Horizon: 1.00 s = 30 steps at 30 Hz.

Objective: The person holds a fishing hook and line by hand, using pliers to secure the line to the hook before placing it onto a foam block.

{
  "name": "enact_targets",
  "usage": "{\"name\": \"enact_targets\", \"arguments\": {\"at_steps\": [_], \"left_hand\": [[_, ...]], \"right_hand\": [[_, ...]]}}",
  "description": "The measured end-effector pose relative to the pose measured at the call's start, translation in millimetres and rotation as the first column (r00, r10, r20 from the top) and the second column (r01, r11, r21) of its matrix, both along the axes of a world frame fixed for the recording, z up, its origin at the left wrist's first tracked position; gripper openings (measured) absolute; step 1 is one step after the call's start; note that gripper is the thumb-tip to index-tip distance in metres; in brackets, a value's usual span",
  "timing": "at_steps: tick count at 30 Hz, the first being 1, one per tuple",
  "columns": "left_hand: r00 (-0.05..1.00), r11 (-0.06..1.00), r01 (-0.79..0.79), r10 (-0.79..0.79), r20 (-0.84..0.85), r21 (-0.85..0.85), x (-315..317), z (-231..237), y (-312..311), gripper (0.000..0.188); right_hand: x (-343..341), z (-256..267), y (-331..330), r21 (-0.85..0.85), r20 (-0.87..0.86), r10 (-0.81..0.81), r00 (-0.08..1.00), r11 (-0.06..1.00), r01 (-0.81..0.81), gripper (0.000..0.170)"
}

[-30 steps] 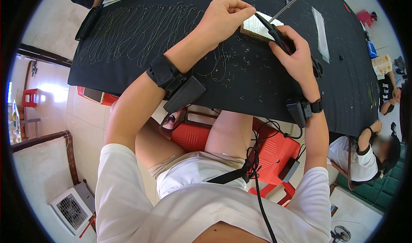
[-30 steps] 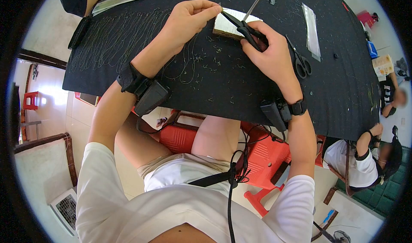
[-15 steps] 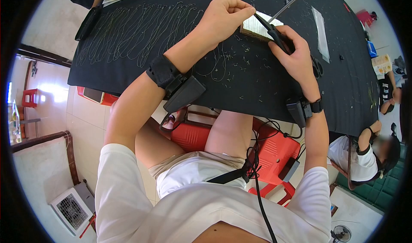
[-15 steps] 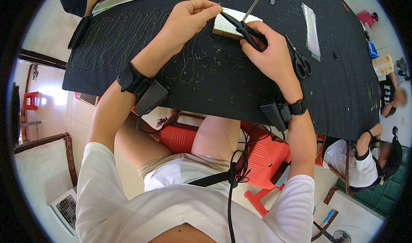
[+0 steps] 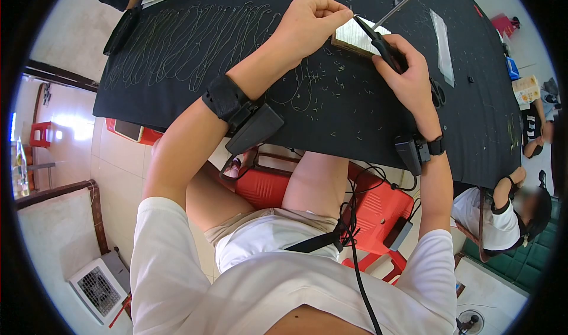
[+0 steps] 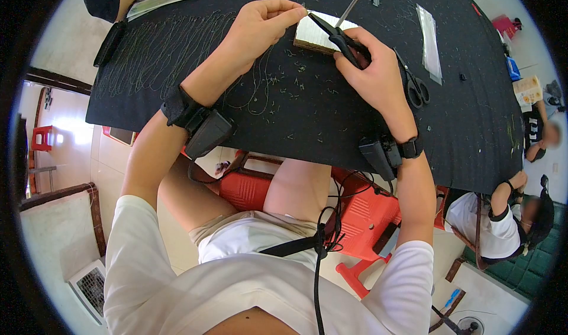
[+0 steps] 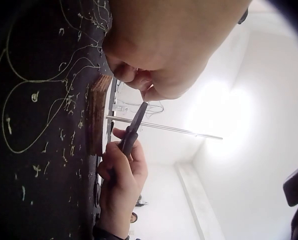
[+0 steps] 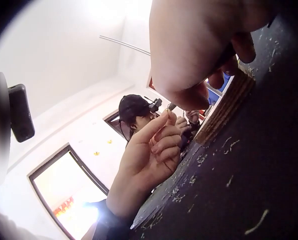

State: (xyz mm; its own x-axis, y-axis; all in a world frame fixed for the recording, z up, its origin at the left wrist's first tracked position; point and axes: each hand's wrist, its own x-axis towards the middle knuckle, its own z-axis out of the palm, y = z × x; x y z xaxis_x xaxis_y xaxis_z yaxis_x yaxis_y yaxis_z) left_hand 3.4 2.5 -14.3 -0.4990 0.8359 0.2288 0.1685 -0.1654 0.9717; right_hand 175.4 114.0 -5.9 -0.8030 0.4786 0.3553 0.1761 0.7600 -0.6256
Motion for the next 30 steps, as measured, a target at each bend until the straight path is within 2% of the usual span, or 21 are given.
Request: {"name": "enact_targets", "arguments": {"at_steps": [13, 19, 23, 25, 30], "left_hand": [[1.000, 1.000, 0.006, -0.006, -0.009, 0.001, -1.2, -2.6, 1.0, 0.030], [1.000, 1.000, 0.011, -0.011, 0.006, 0.001, -0.2, 0.0, -0.7, 0.030], [1.000, 1.000, 0.007, -0.007, 0.017, -0.009, -0.3, -0.1, -0.5, 0.030], [1.000, 1.000, 0.005, -0.005, 0.000, 0.006, -0.5, -0.9, 0.2, 0.030], [1.000, 1.000, 0.010, -0.010, 0.000, 0.009, -0.5, -1.1, 0.4, 0.029]], "right_hand": [[0.0, -2.4, 1.3, 0.037, -0.064, 0.007, 0.998, 0.999, -0.005, 0.024], [0.0, 0.1, -0.6, 0.013, -0.001, 0.003, 1.000, 1.000, -0.003, 0.024], [-0.1, -0.2, -1.6, 0.012, -0.007, 0.026, 1.000, 1.000, -0.025, 0.024], [-0.8, -0.7, -1.2, 0.021, -0.084, 0.011, 0.996, 1.000, -0.009, 0.024], [0.0, -1.6, 1.6, 0.024, -0.052, -0.001, 0.999, 1.000, 0.003, 0.024]]}}
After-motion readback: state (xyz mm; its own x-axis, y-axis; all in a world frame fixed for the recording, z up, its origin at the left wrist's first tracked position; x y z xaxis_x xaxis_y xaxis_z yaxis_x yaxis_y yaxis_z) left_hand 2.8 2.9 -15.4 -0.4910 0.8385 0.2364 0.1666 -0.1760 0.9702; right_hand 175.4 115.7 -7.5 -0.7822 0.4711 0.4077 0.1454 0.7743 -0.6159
